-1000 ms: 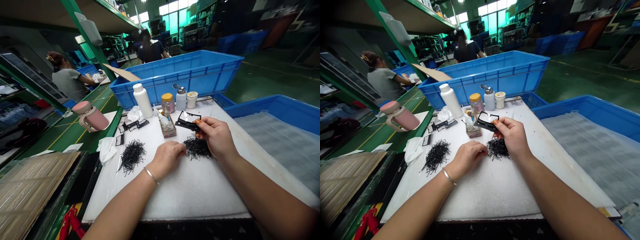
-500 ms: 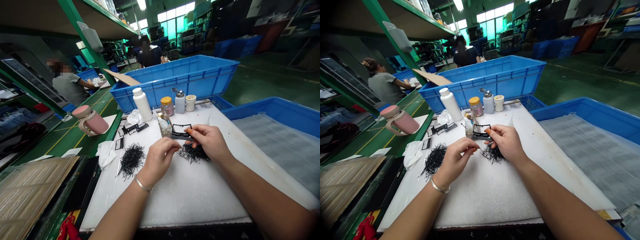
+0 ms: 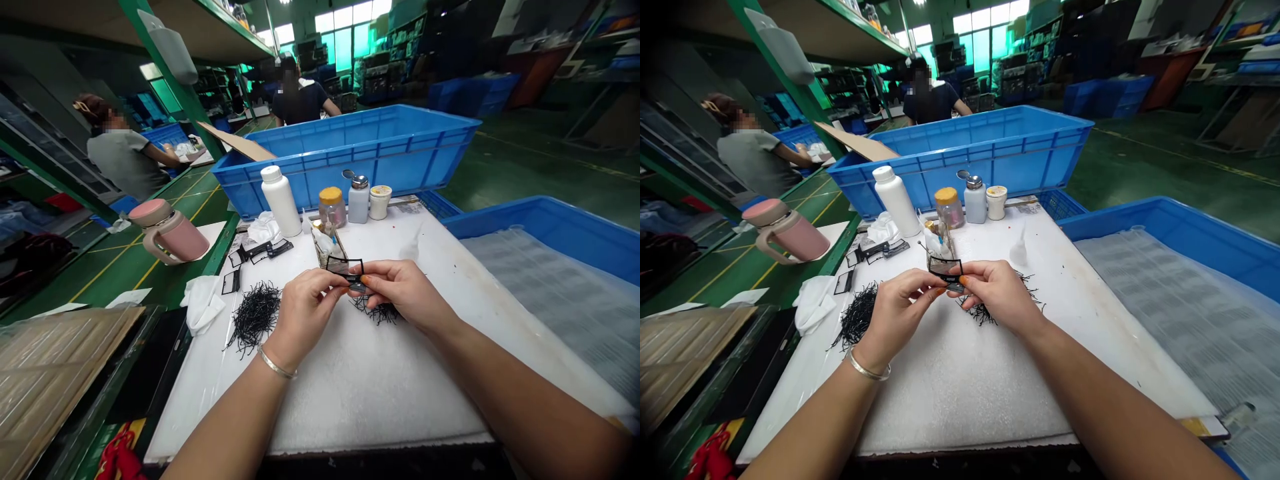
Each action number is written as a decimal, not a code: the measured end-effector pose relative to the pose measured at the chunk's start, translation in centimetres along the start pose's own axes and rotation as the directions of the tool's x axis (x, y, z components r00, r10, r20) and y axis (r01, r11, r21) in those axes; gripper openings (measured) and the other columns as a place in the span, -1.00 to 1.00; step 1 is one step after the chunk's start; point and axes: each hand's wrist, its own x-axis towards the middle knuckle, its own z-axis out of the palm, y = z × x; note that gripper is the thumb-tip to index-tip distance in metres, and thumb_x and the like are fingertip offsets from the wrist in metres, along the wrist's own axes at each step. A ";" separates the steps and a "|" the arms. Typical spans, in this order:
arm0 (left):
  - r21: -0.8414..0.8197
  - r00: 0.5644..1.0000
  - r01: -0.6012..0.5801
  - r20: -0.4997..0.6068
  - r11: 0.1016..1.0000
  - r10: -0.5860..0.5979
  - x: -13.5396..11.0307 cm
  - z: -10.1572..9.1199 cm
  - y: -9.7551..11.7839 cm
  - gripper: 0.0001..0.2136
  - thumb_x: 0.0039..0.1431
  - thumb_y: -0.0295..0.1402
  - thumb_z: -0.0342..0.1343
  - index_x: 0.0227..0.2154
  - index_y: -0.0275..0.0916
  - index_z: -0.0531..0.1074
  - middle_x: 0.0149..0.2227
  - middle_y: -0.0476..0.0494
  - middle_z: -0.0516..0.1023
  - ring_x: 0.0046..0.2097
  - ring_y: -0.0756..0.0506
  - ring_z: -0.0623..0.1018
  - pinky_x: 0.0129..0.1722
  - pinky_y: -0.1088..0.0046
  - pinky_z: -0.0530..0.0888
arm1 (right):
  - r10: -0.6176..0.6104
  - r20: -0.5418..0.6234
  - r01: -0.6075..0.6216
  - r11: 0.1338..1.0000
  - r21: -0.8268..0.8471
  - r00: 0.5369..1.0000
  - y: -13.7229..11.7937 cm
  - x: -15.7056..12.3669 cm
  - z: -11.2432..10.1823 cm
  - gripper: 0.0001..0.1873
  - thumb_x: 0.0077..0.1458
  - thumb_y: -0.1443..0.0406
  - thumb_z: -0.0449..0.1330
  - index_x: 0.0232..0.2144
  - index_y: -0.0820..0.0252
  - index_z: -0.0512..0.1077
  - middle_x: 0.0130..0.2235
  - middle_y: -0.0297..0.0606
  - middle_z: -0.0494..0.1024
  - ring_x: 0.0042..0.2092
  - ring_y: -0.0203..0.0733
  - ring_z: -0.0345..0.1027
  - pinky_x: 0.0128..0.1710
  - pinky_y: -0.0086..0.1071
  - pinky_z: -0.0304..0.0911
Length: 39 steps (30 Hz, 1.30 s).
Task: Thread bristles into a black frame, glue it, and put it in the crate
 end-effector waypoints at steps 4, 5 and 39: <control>0.092 0.999 -0.051 -0.001 0.994 0.051 -0.1 0.2 -0.1 -0.92 0.18 -0.48 0.19 -0.30 -0.19 0.53 -0.32 -0.04 0.57 -0.24 -0.05 0.52 -0.25 0.41 0.42 | 0.008 0.016 -0.007 0.999 -0.041 1.000 0.0 -0.2 0.3 -0.61 0.03 0.22 0.26 -0.08 0.27 0.53 -0.20 -0.14 0.60 -0.31 -0.25 0.51 -0.44 -0.48 0.44; 0.110 0.998 -0.057 -0.001 0.992 0.058 -0.1 0.3 -0.1 -0.93 0.18 -0.47 0.19 -0.30 -0.19 0.53 -0.32 -0.04 0.57 -0.25 -0.06 0.51 -0.25 0.41 0.41 | 0.008 0.020 -0.007 0.999 -0.053 1.000 0.0 -0.3 0.4 -0.61 0.04 0.23 0.26 -0.07 0.27 0.53 -0.21 -0.14 0.60 -0.31 -0.25 0.50 -0.44 -0.48 0.44; 0.284 0.996 -0.042 0.091 0.958 0.016 0.0 0.0 0.3 -0.96 0.19 -0.47 0.14 -0.35 -0.22 0.47 -0.33 -0.04 0.55 -0.30 -0.08 0.44 -0.30 0.38 0.33 | -0.170 0.048 0.176 0.906 -0.384 0.984 0.2 -0.7 1.1 -0.63 0.09 0.39 0.10 -0.07 0.13 0.55 -0.30 -0.32 0.61 -0.49 -0.40 0.41 -0.39 -0.48 0.40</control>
